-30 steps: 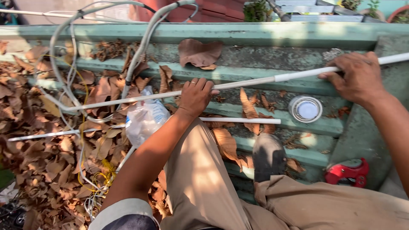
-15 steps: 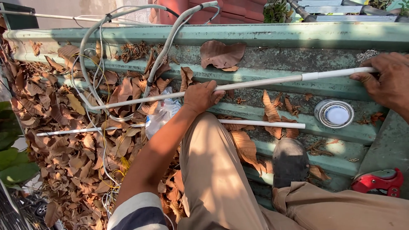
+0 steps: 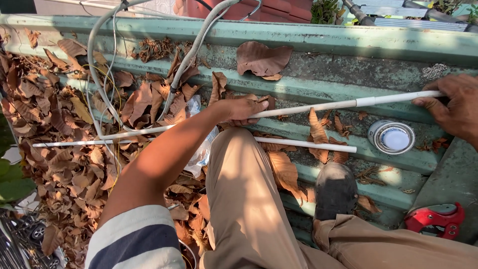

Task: The person sits on a rooftop covered in dry leaves and works on a white PVC pipe system. They pull a yellow wire through a pipe, apply glue to the pipe ends, and connect two pipe sections together. The person also handles a plastic bag and a glue container during the process.

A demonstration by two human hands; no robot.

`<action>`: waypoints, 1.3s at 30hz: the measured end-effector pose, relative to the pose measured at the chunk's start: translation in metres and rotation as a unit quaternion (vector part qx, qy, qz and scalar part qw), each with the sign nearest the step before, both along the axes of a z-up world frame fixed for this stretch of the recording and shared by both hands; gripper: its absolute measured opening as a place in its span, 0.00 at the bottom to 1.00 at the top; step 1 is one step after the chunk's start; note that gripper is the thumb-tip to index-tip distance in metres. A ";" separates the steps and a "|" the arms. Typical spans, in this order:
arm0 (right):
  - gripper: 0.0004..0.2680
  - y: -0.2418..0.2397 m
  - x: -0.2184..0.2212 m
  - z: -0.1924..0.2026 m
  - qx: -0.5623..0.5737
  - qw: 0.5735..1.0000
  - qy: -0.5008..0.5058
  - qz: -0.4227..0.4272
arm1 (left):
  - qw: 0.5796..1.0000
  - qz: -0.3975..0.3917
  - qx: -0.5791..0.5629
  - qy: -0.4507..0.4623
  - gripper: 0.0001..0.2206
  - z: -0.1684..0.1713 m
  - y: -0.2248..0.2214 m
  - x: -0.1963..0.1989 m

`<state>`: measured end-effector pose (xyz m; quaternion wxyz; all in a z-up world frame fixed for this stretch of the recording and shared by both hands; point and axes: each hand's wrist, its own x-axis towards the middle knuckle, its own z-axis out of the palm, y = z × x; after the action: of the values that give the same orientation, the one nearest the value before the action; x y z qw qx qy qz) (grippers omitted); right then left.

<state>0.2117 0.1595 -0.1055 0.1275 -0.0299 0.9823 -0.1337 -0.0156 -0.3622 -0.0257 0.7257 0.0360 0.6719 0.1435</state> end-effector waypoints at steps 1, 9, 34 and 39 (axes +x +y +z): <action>0.15 0.002 0.001 -0.005 0.009 1.000 0.005 -0.003 | 0.999 0.013 0.020 0.026 0.34 -0.014 0.002 0.002; 0.13 0.007 -0.005 -0.015 0.013 1.000 0.008 -0.004 | 0.920 -0.055 0.129 0.365 0.39 -0.016 -0.008 0.019; 0.15 -0.007 -0.016 0.001 0.046 0.999 0.000 -0.027 | 0.930 -0.042 0.185 0.316 0.30 -0.017 -0.011 -0.012; 0.15 -0.012 -0.014 0.013 0.023 0.999 0.007 -0.039 | 0.859 -0.092 0.228 0.449 0.28 -0.010 -0.021 0.012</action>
<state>0.1982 0.1475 -0.0920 0.1160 0.0103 0.9865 -0.1155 -0.0039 -0.3831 -0.0361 0.3270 0.3223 0.8670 0.1938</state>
